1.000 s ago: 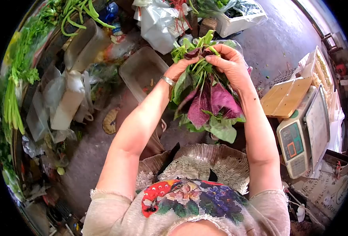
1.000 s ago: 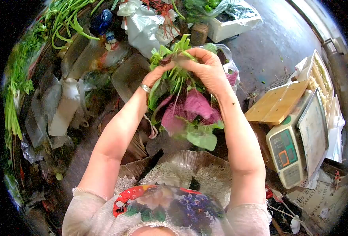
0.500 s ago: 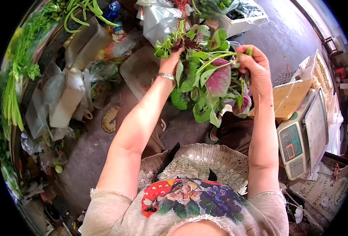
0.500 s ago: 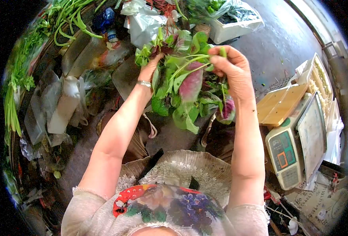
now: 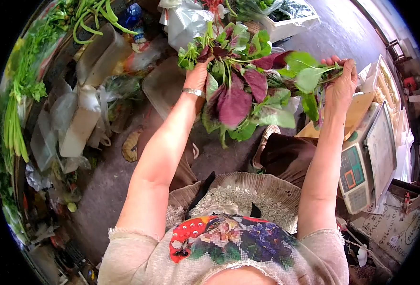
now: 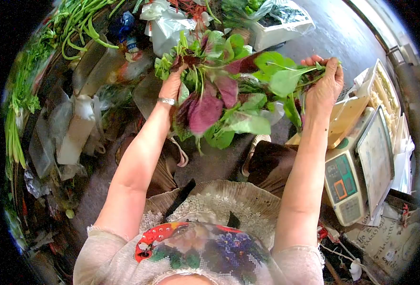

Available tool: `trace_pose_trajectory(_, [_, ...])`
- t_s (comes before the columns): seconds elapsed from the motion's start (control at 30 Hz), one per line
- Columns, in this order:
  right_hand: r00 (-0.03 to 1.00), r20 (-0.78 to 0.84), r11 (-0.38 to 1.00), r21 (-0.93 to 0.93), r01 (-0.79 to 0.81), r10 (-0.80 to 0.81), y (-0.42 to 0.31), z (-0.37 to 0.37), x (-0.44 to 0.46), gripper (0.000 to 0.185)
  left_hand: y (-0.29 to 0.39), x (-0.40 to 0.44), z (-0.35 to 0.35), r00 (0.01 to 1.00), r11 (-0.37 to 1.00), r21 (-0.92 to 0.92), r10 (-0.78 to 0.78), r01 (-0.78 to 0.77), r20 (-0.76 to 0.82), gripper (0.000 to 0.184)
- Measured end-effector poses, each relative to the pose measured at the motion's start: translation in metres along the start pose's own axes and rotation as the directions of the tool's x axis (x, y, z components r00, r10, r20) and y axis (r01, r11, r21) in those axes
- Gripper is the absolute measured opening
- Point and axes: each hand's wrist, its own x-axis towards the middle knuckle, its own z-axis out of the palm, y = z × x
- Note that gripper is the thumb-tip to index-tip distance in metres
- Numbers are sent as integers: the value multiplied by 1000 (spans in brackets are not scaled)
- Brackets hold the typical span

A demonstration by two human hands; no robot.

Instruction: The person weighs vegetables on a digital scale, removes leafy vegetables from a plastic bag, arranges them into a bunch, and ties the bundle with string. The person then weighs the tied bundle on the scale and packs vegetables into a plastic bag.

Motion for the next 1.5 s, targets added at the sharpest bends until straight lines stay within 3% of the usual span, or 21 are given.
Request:
trace_pose_trajectory(0.1, [994, 38, 988, -113, 107, -103, 1, 1, -2, 14, 4, -2, 4, 993, 999, 29, 25, -29, 119, 47])
trace_pose_trajectory(0.13, [944, 114, 841, -431, 327, -309, 2, 5, -4, 10, 3, -9, 10, 995, 999, -11, 42, -41, 96, 48])
trace_pose_trajectory(0.17, [852, 252, 550, -673, 495, -459, 2, 13, -7, 9, 7, -19, 21, 996, 997, -52, 58, -54, 72, 48])
trace_pose_trajectory(0.23, [898, 256, 653, -619, 437, -358, 5, 29, -24, 14, 8, -27, 28, 994, 996, -76, 61, -54, 91, 48])
trace_pose_trajectory(0.3, [915, 392, 753, -571, 327, -99, 14, 43, -37, 15, 3, -27, 30, 987, 995, -85, 62, -50, 149, 47])
trace_pose_trajectory(0.37, [865, 502, 777, -547, 311, 7, 30, 57, -43, 16, 0, -34, 35, 971, 992, -115, 84, -59, 224, 47])
trace_pose_trajectory(0.43, [854, 488, 780, -599, 179, 179, 43, 66, -48, 23, 2, -37, 37, 960, 998, -28, 56, -50, 276, 45])
trace_pose_trajectory(0.57, [811, 520, 876, -482, 20, 268, 62, 81, -57, 29, -3, -39, 43, 952, 996, 43, 59, -75, 300, 43])
trace_pose_trajectory(0.63, [833, 494, 865, -501, 38, 250, 64, 85, -61, 29, -5, -41, 45, 926, 987, 41, 132, -156, 354, 44])
trace_pose_trajectory(0.7, [819, 461, 874, -476, -95, 340, 74, 86, -58, 25, -5, -43, 49, 928, 986, 57, 128, -157, 351, 44])
trace_pose_trajectory(0.8, [832, 460, 884, -461, -74, 310, 85, 80, -55, 20, -7, -39, 48, 897, 973, 111, 139, -203, 419, 45])
trace_pose_trajectory(0.83, [838, 453, 897, -433, -91, 304, 90, 78, -54, 18, -7, -37, 50, 896, 979, 129, 85, -155, 435, 43])
trace_pose_trajectory(0.9, [823, 393, 905, -282, -318, 411, 88, 79, -52, 16, -2, -43, 47, 859, 998, 59, -13, -20, 512, 42])
trace_pose_trajectory(0.93, [816, 385, 896, -290, -335, 430, 86, 79, -50, 16, -1, -44, 44, 860, 998, 56, -12, -20, 509, 42])
trace_pose_trajectory(1.0, [808, 381, 887, -300, -352, 450, 84, 76, -47, 16, 2, -46, 40, 819, 959, -54, -206, 276, 536, 45])
trace_pose_trajectory(1.1, [787, 490, 926, -239, -293, 376, 85, 74, -45, 18, 15, -55, 44, 834, 914, -113, -298, 390, 463, 47])
trace_pose_trajectory(1.17, [729, 483, 870, -187, -456, 485, 83, 75, -45, 20, 22, -61, 49, 830, 925, -119, -259, 360, 494, 47])
trace_pose_trajectory(1.23, [716, 463, 850, -217, -480, 523, 84, 72, -43, 20, 26, -63, 52, 798, 937, -137, -189, 321, 571, 48])
trace_pose_trajectory(1.3, [688, 419, 805, -275, -526, 593, 84, 70, -42, 20, 16, -57, 48, 820, 918, -148, -246, 368, 516, 46])
trace_pose_trajectory(1.4, [619, 457, 766, -300, -568, 638, 75, 73, -44, 21, 12, -56, 52, 870, 985, -27, -139, 172, 472, 38])
trace_pose_trajectory(1.5, [585, 447, 719, -233, -655, 677, 74, 76, -50, 24, 15, -57, 56, 885, 986, -6, -149, 168, 441, 36])
